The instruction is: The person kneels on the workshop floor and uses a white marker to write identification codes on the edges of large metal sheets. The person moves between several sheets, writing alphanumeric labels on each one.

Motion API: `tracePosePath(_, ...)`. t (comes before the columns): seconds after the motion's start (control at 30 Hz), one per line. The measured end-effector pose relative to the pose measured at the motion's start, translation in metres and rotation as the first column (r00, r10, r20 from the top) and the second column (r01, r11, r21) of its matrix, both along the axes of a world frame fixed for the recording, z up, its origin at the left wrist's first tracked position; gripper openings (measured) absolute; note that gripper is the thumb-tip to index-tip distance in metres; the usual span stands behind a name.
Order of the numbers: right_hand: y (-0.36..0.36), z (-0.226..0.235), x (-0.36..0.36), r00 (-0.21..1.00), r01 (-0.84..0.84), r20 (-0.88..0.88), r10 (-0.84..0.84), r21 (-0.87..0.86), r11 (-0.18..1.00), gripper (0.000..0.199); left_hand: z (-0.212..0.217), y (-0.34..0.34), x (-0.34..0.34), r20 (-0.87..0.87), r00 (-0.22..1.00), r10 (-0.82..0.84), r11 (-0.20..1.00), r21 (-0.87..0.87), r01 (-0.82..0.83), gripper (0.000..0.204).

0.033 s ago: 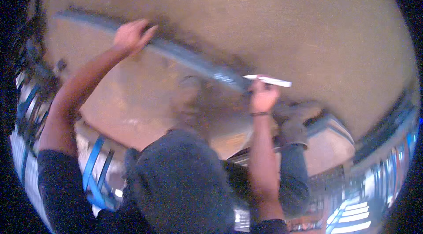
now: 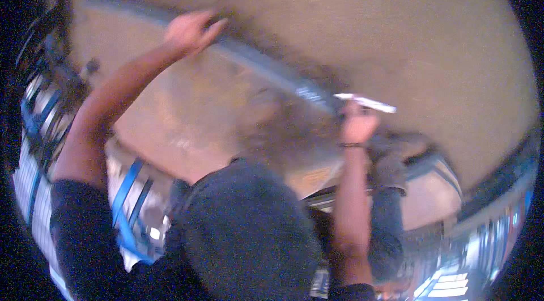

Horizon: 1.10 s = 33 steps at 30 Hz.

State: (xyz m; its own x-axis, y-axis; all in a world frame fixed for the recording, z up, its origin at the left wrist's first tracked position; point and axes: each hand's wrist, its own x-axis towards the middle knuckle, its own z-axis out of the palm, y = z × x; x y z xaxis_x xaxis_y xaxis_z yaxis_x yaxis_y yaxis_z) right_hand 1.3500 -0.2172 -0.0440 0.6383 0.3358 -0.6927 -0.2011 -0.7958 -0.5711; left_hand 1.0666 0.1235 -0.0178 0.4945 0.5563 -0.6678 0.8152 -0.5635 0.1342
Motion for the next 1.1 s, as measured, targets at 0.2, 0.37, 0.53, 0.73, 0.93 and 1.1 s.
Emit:
tracePosePath(0.2, -0.001, -0.005, 0.034, 0.989, 0.144, -0.015, -0.144, 0.061, 0.988, 0.026, -0.007, 0.001, 0.014, -0.036, 0.999, 0.017, 0.996, -0.083, -0.020, 0.062)
tracePosePath(0.37, 0.002, -0.018, 0.020, 0.978, 0.207, -0.042, -0.204, 0.078, 0.975, 0.026, 0.002, 0.004, 0.005, -0.007, 1.000, 0.010, 0.999, -0.052, -0.011, 0.060)
tracePosePath(0.53, 0.006, -0.015, 0.017, 0.980, 0.197, -0.049, -0.193, 0.109, 0.974, 0.024, 0.003, 0.011, 0.006, -0.023, 1.000, 0.004, 0.995, -0.095, -0.006, 0.059)
tracePosePath(0.73, 0.007, -0.015, 0.015, 0.966, 0.257, -0.043, -0.254, 0.099, 0.961, 0.023, -0.004, 0.010, 0.004, 0.049, 0.999, -0.009, 0.998, -0.057, 0.011, 0.058)
tracePosePath(0.93, 0.003, -0.019, 0.019, 0.963, 0.268, -0.045, -0.265, 0.110, 0.957, 0.024, -0.011, 0.006, 0.003, 0.069, 0.997, -0.045, 0.999, -0.009, 0.046, 0.057)
tracePosePath(1.1, 0.011, -0.015, 0.014, 0.957, 0.288, -0.052, -0.284, 0.113, 0.951, 0.024, -0.007, 0.008, 0.003, 0.042, 0.998, -0.039, 0.998, -0.044, 0.041, 0.061)
